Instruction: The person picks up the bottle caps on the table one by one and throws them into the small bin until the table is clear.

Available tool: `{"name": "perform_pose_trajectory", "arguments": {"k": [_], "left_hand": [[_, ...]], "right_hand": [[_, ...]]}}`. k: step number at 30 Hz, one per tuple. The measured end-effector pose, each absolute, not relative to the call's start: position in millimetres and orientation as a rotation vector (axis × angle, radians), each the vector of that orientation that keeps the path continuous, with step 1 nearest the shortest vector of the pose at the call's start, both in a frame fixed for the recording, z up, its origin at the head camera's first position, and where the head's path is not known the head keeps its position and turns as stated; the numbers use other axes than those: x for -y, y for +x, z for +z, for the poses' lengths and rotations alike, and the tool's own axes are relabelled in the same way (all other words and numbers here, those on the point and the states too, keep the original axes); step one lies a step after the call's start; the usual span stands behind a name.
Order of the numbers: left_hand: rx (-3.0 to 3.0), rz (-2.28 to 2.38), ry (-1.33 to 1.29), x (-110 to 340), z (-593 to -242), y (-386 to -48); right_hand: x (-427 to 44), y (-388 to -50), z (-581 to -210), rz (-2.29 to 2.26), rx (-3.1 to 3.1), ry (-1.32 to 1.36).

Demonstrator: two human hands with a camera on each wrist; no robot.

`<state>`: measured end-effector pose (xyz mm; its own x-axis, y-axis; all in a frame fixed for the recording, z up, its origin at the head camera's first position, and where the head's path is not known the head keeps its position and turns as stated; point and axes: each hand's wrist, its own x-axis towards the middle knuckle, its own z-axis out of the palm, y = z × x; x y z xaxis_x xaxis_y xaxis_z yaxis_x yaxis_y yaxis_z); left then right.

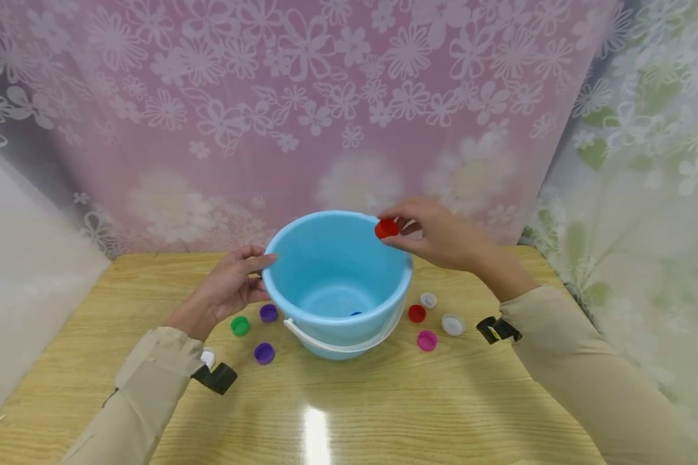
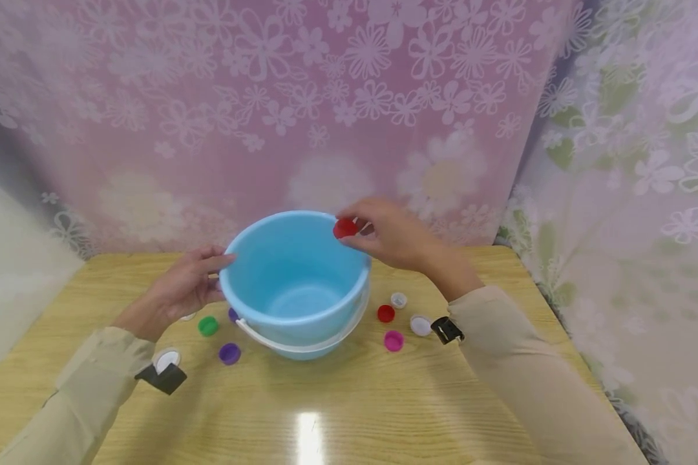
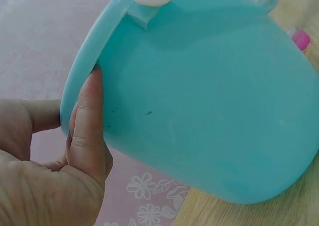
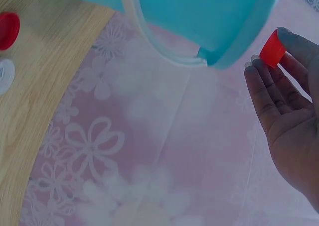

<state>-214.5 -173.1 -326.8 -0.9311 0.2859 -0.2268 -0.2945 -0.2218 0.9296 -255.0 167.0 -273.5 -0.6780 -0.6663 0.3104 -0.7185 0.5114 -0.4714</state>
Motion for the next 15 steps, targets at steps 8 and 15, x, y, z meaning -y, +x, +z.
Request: {"name": "perform_pose_trajectory", "arguments": {"k": [8,15], "left_hand": [[-1.666,2.210,-0.007,173,-328,-215],[-1.659,2.217,-0.012,172,-327,-214]], "right_hand": [[-142,-257,-282,0.824,2.652,1.294],[-129,-257,-293,0.794,2.631,1.390]]}}
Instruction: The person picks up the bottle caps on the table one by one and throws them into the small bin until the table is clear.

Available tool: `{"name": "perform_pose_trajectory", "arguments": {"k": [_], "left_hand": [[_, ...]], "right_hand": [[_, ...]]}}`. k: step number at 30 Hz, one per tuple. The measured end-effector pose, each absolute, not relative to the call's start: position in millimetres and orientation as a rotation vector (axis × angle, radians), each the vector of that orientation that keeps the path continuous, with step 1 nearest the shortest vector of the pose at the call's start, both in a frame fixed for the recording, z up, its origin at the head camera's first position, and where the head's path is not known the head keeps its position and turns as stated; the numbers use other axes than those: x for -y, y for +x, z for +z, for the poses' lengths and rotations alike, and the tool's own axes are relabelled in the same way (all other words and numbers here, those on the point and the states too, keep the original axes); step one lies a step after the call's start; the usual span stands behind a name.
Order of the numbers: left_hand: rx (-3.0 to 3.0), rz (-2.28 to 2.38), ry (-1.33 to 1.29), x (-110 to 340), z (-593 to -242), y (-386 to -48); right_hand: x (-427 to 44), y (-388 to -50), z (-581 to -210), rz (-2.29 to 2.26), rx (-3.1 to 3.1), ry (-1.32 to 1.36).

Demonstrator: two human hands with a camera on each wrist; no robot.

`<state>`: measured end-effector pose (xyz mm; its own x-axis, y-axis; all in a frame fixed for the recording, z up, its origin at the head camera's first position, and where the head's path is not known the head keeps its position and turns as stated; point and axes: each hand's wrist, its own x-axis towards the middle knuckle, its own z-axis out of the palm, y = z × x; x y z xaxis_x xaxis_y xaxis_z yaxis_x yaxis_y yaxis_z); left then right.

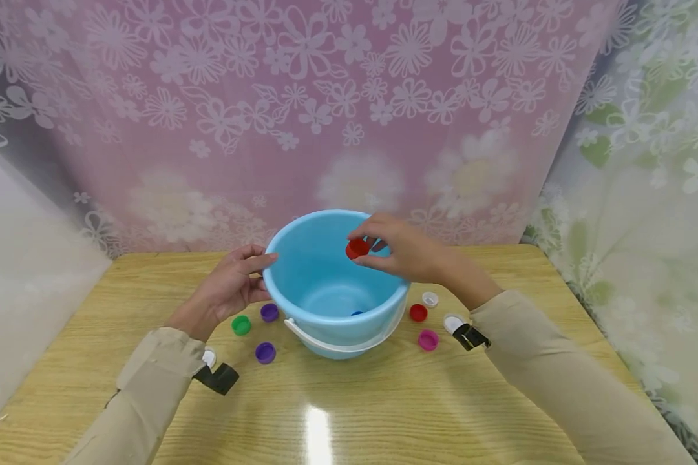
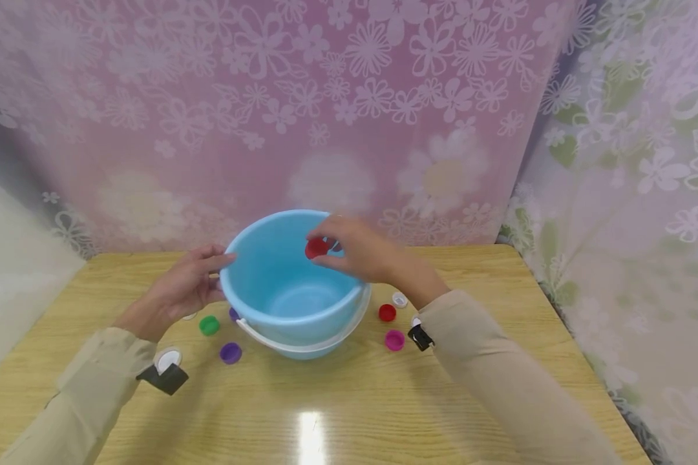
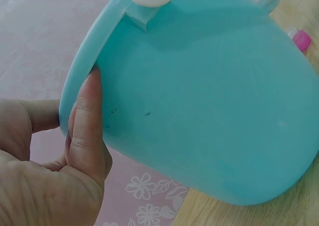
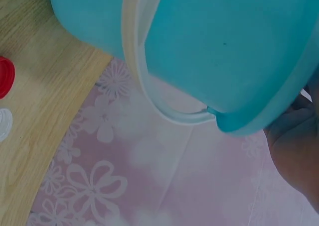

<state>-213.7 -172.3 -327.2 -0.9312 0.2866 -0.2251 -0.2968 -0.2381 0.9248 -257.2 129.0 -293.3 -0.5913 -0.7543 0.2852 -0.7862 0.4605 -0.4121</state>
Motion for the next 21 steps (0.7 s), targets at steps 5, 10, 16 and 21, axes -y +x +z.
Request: {"name": "perform_pose_trajectory", "arguments": {"k": [5,10,16,21], "left_hand": [[-1.654,2.224,-0.004,172.1,-327.9,-213.3],[-1.653,2.224,-0.013,172.2,-328.4,-212.9],[-1.634,2.237,-0.004,172.0,-328.9,-212.9],[-1.620,2.244,-0.004,172.1,-329.3,-212.8]], "right_hand": [[-123.3,-255.2,-297.7,0.790,2.636,1.414],[-121.2,-253.5,-301.5,0.784,2.657,1.404],[-121.8,-251.8,-304.2,0.778,2.679,1.388],[-121.4,-249.7,-304.0,0.795,2.688,1.393]]}}
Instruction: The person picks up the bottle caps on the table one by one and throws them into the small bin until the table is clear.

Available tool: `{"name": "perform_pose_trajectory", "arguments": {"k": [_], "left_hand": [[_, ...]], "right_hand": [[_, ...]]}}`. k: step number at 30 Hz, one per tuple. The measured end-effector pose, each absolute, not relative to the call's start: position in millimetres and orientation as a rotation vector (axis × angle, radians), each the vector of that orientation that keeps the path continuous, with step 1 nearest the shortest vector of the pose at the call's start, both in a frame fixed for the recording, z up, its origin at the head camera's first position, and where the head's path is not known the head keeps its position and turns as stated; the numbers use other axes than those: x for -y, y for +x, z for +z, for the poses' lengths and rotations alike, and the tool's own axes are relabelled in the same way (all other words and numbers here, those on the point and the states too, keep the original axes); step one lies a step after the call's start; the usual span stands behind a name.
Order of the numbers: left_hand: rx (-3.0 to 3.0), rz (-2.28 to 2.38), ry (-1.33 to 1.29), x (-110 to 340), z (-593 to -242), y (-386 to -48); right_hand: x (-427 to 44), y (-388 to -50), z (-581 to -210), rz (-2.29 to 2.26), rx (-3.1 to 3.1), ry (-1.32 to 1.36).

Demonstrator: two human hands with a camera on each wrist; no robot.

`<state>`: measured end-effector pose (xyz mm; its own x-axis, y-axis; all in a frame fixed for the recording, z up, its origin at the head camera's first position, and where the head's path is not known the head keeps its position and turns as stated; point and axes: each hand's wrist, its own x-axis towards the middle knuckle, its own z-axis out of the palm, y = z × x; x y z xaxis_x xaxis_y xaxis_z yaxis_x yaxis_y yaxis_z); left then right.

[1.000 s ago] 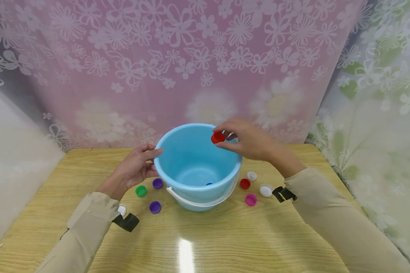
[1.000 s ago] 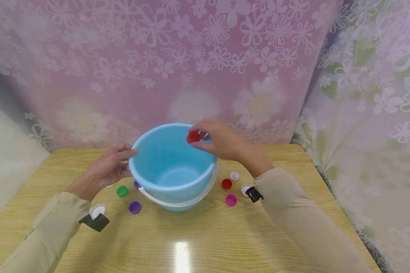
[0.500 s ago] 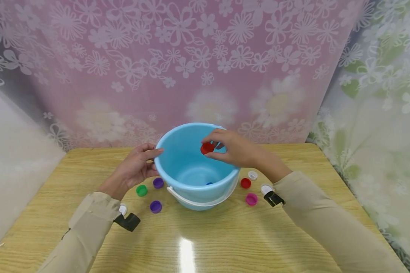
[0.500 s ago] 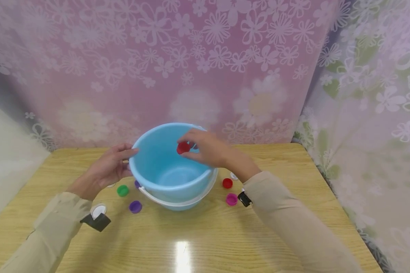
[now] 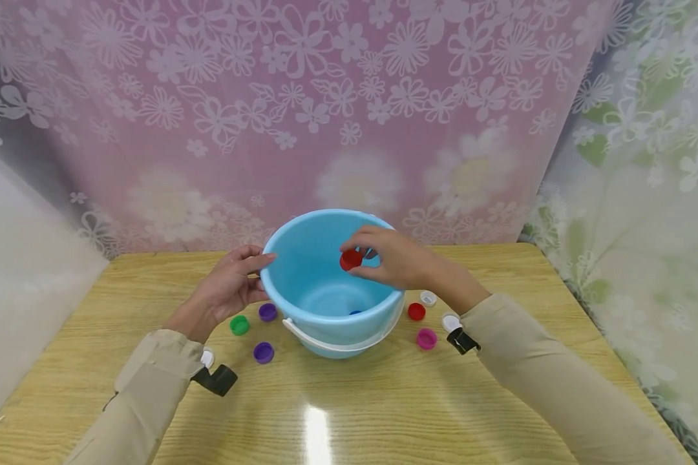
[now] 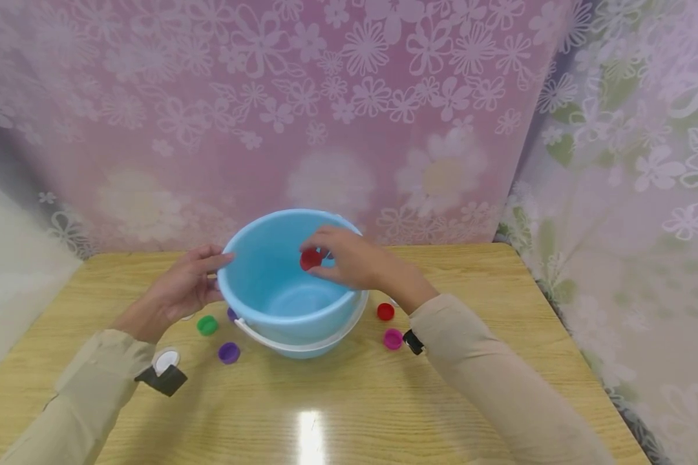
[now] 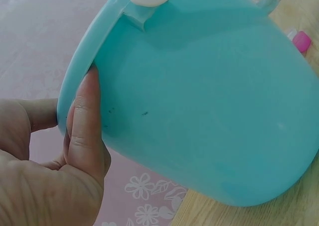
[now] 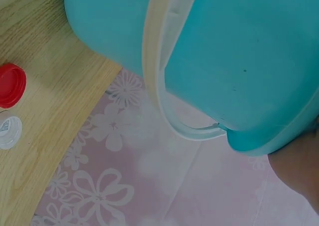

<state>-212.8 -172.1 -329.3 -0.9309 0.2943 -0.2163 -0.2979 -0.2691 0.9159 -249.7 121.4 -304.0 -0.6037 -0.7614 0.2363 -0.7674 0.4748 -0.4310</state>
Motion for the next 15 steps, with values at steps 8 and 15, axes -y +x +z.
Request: {"name": "perform_pose_trajectory", "arguments": {"k": [8,15], "left_hand": [[-1.625,2.244,-0.003,171.4,-328.9,-212.9],[-1.621,2.246,-0.010,171.3,-329.6,-212.9]], "right_hand": [[-119.8,-247.3,-302.1,0.702,2.789,1.337],[-119.0,-246.4,-302.1,0.649,2.842,1.293]]}}
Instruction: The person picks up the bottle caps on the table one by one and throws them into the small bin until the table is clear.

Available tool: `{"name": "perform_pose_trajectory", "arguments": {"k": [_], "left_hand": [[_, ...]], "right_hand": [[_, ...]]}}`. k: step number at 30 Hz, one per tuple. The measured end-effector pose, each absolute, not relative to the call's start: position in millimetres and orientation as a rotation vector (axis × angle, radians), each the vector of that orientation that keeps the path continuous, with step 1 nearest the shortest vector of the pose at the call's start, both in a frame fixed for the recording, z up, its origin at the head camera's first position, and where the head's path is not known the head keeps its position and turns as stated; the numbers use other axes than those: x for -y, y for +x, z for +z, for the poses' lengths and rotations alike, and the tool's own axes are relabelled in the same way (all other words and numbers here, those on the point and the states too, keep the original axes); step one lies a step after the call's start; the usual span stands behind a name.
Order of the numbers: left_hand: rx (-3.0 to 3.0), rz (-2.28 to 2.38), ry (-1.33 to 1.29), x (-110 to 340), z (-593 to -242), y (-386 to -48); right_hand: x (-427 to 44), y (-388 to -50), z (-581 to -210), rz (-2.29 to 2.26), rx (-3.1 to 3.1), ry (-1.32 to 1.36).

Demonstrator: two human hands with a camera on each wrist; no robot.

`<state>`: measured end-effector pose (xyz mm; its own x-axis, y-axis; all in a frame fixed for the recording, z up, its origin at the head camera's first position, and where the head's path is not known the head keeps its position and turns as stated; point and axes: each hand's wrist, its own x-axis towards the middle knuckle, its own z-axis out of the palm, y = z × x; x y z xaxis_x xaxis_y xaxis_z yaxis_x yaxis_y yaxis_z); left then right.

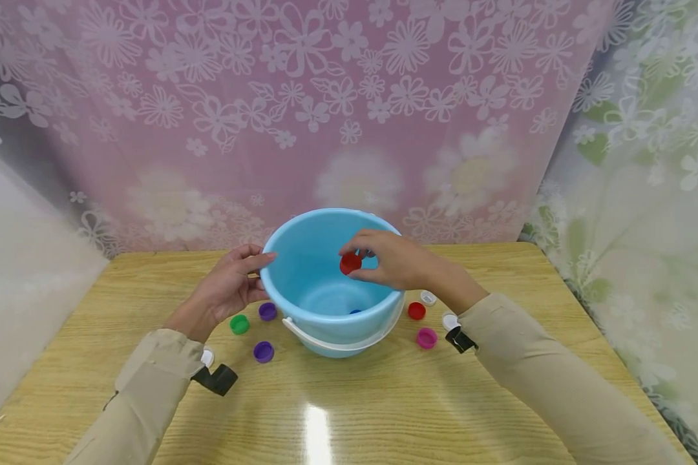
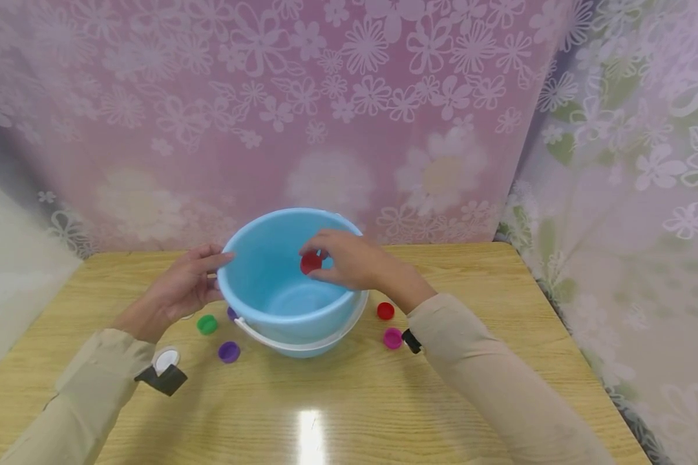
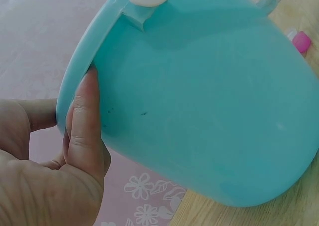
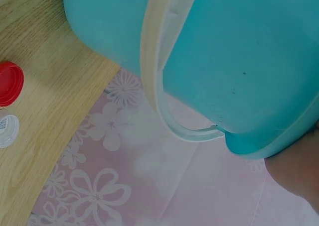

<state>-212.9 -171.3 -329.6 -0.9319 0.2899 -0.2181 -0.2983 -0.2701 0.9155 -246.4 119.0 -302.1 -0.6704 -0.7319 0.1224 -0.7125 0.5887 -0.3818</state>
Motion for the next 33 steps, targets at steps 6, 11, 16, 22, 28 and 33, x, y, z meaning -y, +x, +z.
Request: {"name": "perform_pose_trajectory", "arguments": {"k": [6,11,16,22,28,33], "left_hand": [[-1.614,2.252,-0.011,172,-330,-213],[-1.617,2.250,-0.012,172,-331,-213],[-1.626,2.243,-0.016,172,-331,-213],[-1.655,2.229,-0.017,170,-329,-214],[-1.658,2.232,-0.036,170,-329,-214],[-1.669,2.216,-0.038,172,-329,-214]], "right_hand": [[-118,-245,-301,-0.607,-2.766,-1.236],[-118,-245,-301,-0.606,-2.768,-1.215],[-119,-246,-303,-0.646,-2.779,-1.238],[-124,-251,-307,-0.746,-2.786,-1.361],[-135,-252,-309,-0.979,-2.815,-1.453],[-163,-254,-310,-1.183,-2.920,-1.390]]}}
